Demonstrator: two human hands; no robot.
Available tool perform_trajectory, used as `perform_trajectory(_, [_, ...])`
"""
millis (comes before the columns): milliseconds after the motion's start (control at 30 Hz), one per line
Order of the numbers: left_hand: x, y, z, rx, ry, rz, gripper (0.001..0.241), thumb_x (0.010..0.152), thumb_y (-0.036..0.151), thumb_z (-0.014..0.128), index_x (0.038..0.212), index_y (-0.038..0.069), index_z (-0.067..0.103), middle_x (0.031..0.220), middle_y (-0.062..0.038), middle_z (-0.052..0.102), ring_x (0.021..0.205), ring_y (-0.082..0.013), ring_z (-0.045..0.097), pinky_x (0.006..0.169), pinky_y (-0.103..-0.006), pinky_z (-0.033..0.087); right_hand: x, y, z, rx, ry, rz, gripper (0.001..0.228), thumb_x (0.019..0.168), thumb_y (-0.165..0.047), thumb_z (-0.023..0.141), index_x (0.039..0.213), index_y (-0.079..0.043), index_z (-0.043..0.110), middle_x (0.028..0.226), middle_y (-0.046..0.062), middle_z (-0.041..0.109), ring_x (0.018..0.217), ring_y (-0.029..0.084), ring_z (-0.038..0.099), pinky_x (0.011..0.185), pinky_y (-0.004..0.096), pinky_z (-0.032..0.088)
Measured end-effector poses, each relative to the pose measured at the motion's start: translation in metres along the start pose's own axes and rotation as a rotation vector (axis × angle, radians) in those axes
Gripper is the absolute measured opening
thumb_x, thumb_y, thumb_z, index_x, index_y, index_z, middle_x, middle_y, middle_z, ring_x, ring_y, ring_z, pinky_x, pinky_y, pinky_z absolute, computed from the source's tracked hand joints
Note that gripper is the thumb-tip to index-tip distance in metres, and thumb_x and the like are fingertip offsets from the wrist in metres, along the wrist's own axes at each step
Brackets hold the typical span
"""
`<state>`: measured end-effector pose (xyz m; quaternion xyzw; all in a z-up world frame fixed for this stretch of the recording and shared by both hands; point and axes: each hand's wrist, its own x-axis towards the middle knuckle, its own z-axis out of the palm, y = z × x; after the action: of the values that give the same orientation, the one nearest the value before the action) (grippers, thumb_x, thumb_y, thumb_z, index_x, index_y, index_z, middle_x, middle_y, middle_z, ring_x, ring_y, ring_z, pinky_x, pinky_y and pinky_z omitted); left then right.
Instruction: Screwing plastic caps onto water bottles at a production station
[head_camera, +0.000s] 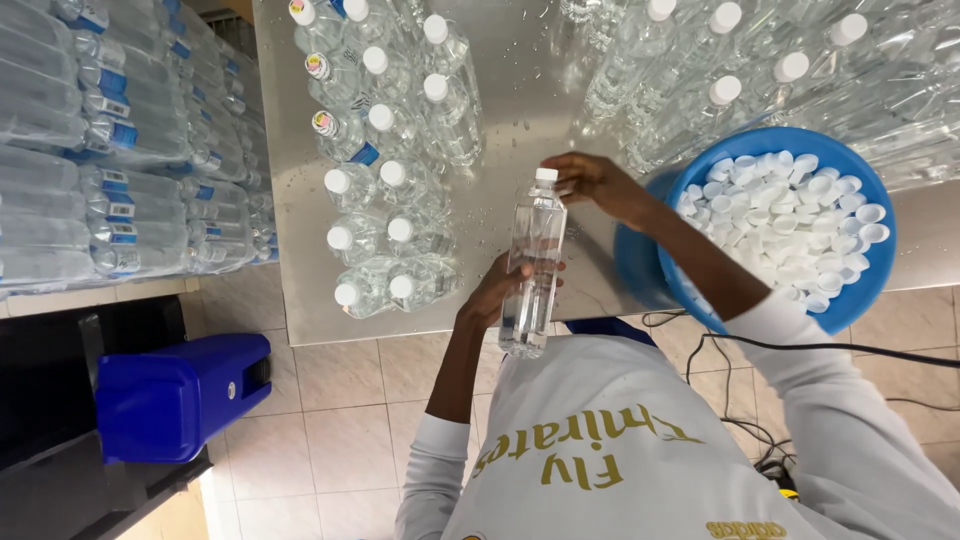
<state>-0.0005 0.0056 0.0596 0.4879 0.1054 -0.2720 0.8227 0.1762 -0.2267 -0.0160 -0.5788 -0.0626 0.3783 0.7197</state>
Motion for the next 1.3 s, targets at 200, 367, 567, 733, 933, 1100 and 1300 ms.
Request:
perform_trajectory(200, [0.022,-0.033,-0.032,0.013,-0.164,0.045,0.118,0.089,0.059,0.084,0.163,-0.011,0.025,0.155,-0.040,0.047,0.137,-0.0500,0.054,0.110,-0.0618,0.048,-0.066,-0.146,0.050,-0.674,-0.154,-0.272,0.053,0.108,0.010,0.051,0.159,-0.004,0.053,0.156,0.026,0.058,0.132,0.051,0.064,0.100,0.061,0.058])
perform_trajectory(367, [0.056,-0.056,-0.049,-0.190,-0.627,0.138,0.106,0.078,0.049,0.094,0.150,-0.009,0.043,0.134,-0.044,0.064,0.105,-0.0548,0.075,0.085,-0.0686,0.065,-0.089,-0.205,0.062,-1.012,-0.262,-0.094,0.031,0.105,-0.025,0.071,0.126,-0.002,0.073,0.111,0.016,0.075,0.108,0.036,0.077,0.100,0.052,0.061])
perform_trajectory(567, [0.031,-0.006,-0.007,0.009,-0.558,0.156,0.091,0.076,0.039,0.097,0.150,-0.001,0.062,0.135,-0.026,0.072,0.116,-0.0378,0.073,0.085,-0.0549,0.067,-0.079,-0.155,0.026,-1.378,-0.220,0.088,0.077,0.117,-0.054,0.036,0.057,-0.009,0.052,0.042,0.007,0.045,0.039,0.022,0.044,0.052,0.042,0.040])
perform_trajectory(733, [0.051,-0.026,-0.015,-0.221,-0.747,0.038,0.093,0.080,0.033,0.096,0.151,-0.003,0.050,0.130,-0.042,0.067,0.111,-0.0554,0.072,0.086,-0.0662,0.063,-0.109,-0.188,0.050,-1.654,-0.184,-0.233,0.054,0.115,-0.057,0.041,0.092,-0.013,0.062,0.078,0.011,0.062,0.072,0.034,0.068,0.068,0.047,0.056])
perform_trajectory(933, [0.033,-0.073,-0.048,-0.342,-0.900,-0.028,0.106,0.086,0.038,0.099,0.168,0.008,0.039,0.165,-0.023,0.053,0.138,-0.0480,0.065,0.107,-0.0657,0.062,-0.133,-0.193,0.054,-1.634,-0.550,-0.737,0.044,0.107,-0.025,0.060,0.150,-0.014,0.058,0.137,0.012,0.064,0.109,0.027,0.070,0.081,0.043,0.062])
perform_trajectory(1100, [0.024,-0.078,-0.053,-0.386,-0.767,-0.086,0.100,0.086,0.029,0.097,0.166,0.007,0.041,0.158,-0.025,0.058,0.131,-0.0481,0.068,0.101,-0.0676,0.062,-0.120,-0.181,0.050,-1.636,-0.564,-0.635,0.039,0.111,-0.038,0.047,0.135,-0.010,0.061,0.129,0.013,0.064,0.104,0.031,0.072,0.083,0.045,0.064])
perform_trajectory(1300, [0.014,-0.074,-0.054,-0.420,-0.678,-0.244,0.095,0.086,0.019,0.095,0.165,0.005,0.044,0.149,-0.026,0.063,0.122,-0.0482,0.071,0.094,-0.0699,0.062,-0.120,-0.171,0.054,-1.724,-0.381,-0.656,0.047,0.115,-0.033,0.037,0.076,-0.013,0.055,0.069,0.003,0.047,0.053,0.024,0.044,0.053,0.039,0.040])
